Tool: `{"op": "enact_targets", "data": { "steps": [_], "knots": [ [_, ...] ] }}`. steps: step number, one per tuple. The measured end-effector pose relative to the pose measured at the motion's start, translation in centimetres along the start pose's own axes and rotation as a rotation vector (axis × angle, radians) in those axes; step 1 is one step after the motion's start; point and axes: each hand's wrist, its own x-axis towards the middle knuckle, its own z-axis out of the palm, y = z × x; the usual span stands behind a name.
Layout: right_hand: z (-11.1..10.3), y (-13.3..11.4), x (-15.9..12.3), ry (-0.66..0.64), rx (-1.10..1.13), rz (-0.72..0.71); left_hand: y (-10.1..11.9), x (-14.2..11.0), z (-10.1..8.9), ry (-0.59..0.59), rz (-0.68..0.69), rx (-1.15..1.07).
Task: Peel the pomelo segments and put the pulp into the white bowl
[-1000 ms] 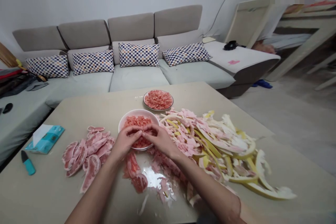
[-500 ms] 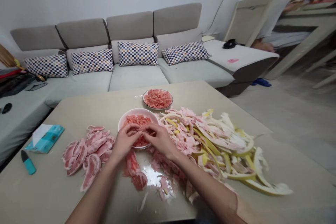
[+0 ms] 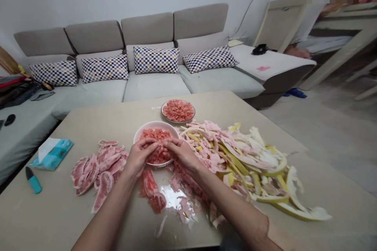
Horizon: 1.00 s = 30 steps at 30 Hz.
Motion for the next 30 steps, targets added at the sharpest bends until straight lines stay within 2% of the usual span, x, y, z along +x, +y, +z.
{"op": "enact_targets", "data": {
  "steps": [6,8,11,14,18,26,30],
  "knots": [
    [-0.4,-0.5,-0.1,-0.029,0.001,-0.047,0.5,-0.2,0.3,0.054,0.07,0.06],
    [-0.6,-0.8,-0.2,-0.045,-0.145,-0.108,0.5,-0.2,0.3,0.045,0.117,0.155],
    [-0.7,-1.1,-0.5,0.027,-0.474,-0.26,0.6,-0.3,0.4,0.046,0.17,0.266],
    [-0.5,-1.3,-0.8,0.044,-0.617,-0.329,0.7,-0.3,0.3,0.059,0.179,0.296],
    [-0.1,-1.2,-0.9,-0.036,-0.599,-0.303,0.7,-0.2,0.2,0.058,0.18,0.309],
    [-0.3,-0.5,-0.5,-0.018,-0.498,-0.284,-0.3,0.1,0.2,0.05,0.137,0.136],
    [-0.6,-0.3,-0.3,0.014,-0.487,-0.292,-0.1,0.3,-0.2,0.101,0.12,0.029]
  ]
}}
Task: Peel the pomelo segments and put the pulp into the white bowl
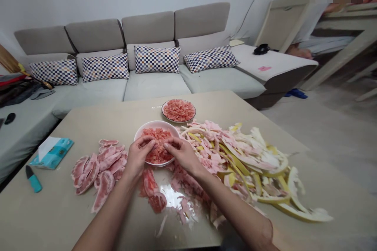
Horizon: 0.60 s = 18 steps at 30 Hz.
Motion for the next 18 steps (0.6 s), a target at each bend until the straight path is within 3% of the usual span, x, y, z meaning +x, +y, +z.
{"op": "enact_targets", "data": {
  "steps": [3,8,18],
  "knots": [
    [-0.4,0.1,0.0,0.024,-0.103,-0.038,0.4,0.3,-0.5,0.023,0.003,-0.03],
    [-0.2,-0.6,-0.4,0.066,-0.307,-0.233,0.6,0.2,-0.4,0.002,-0.005,-0.039],
    [0.9,-1.2,-0.9,0.086,-0.287,-0.248,0.9,-0.6,0.5,-0.074,0.051,0.168]
  ]
}}
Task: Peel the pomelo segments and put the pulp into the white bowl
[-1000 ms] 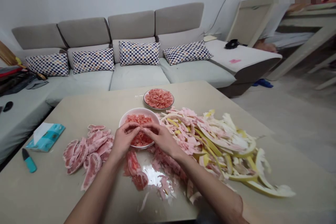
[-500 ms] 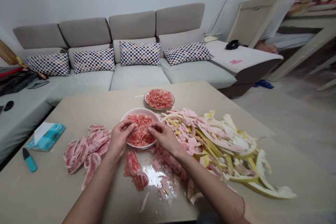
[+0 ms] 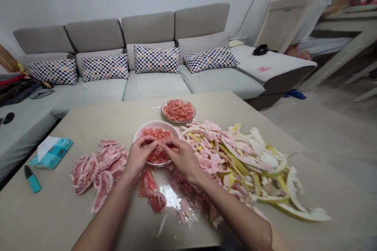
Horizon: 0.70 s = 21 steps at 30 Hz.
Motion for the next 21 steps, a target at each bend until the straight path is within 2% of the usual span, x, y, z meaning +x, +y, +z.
{"op": "enact_targets", "data": {
  "steps": [3,7,12,18,21],
  "knots": [
    [0.0,0.0,0.0,0.018,-0.042,-0.027,-0.3,0.0,0.1,-0.026,-0.025,-0.028],
    [0.1,-0.5,0.0,0.044,-0.106,-0.048,-0.7,0.0,0.2,-0.048,-0.113,-0.188],
    [0.3,-0.7,-0.1,0.031,-0.055,-0.006,-0.9,0.0,0.4,-0.025,-0.217,-0.348],
    [-0.5,-0.4,0.1,0.028,0.059,0.097,-0.7,0.9,-1.1,0.009,-0.263,-0.413],
    [-1.4,-0.3,0.4,-0.004,0.04,0.089,-0.5,1.3,-1.8,0.018,-0.254,-0.392]
  ]
}}
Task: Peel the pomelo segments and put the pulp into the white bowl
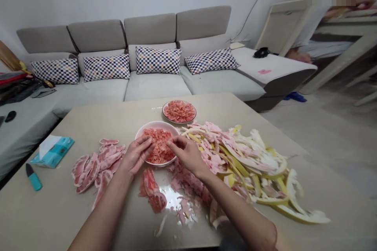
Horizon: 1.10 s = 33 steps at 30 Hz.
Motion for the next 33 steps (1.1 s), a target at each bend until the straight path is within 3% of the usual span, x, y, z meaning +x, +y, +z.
{"op": "enact_targets", "data": {
  "steps": [6,12,16,19,21,25,26,29,33],
  "knots": [
    [-1.8,-0.2,0.1,0.014,-0.253,-0.107,-0.4,-0.1,0.0,-0.024,0.073,0.191],
    [-4.3,-1.1,-0.4,0.118,-0.466,-0.037,-0.8,0.0,-0.2,0.034,0.577,1.093],
    [-6.7,-1.1,-1.8,0.054,-0.82,0.075,-1.0,0.2,-0.7,0.082,0.649,1.218],
    [-7.4,-1.0,-2.8,0.129,-1.141,0.039,-1.4,0.4,-0.9,0.102,0.668,1.271],
    [-6.5,-1.0,-3.4,0.044,-1.172,0.021,-1.5,0.4,-1.0,0.102,0.672,1.306],
    [-1.6,-0.3,-4.7,-0.56,-0.975,0.014,-1.3,0.3,-1.1,0.096,0.702,1.344],
    [-0.2,0.2,-5.0,-0.619,-0.971,0.017,-1.1,0.2,-1.1,0.089,0.712,1.347],
    [3.0,1.8,-5.5,-0.663,-1.012,0.032,-0.6,0.0,-1.1,0.058,0.733,1.347],
    [4.5,3.3,-5.2,-0.649,-1.044,0.001,0.0,-0.5,-0.9,0.046,0.752,1.327]
  ]
}}
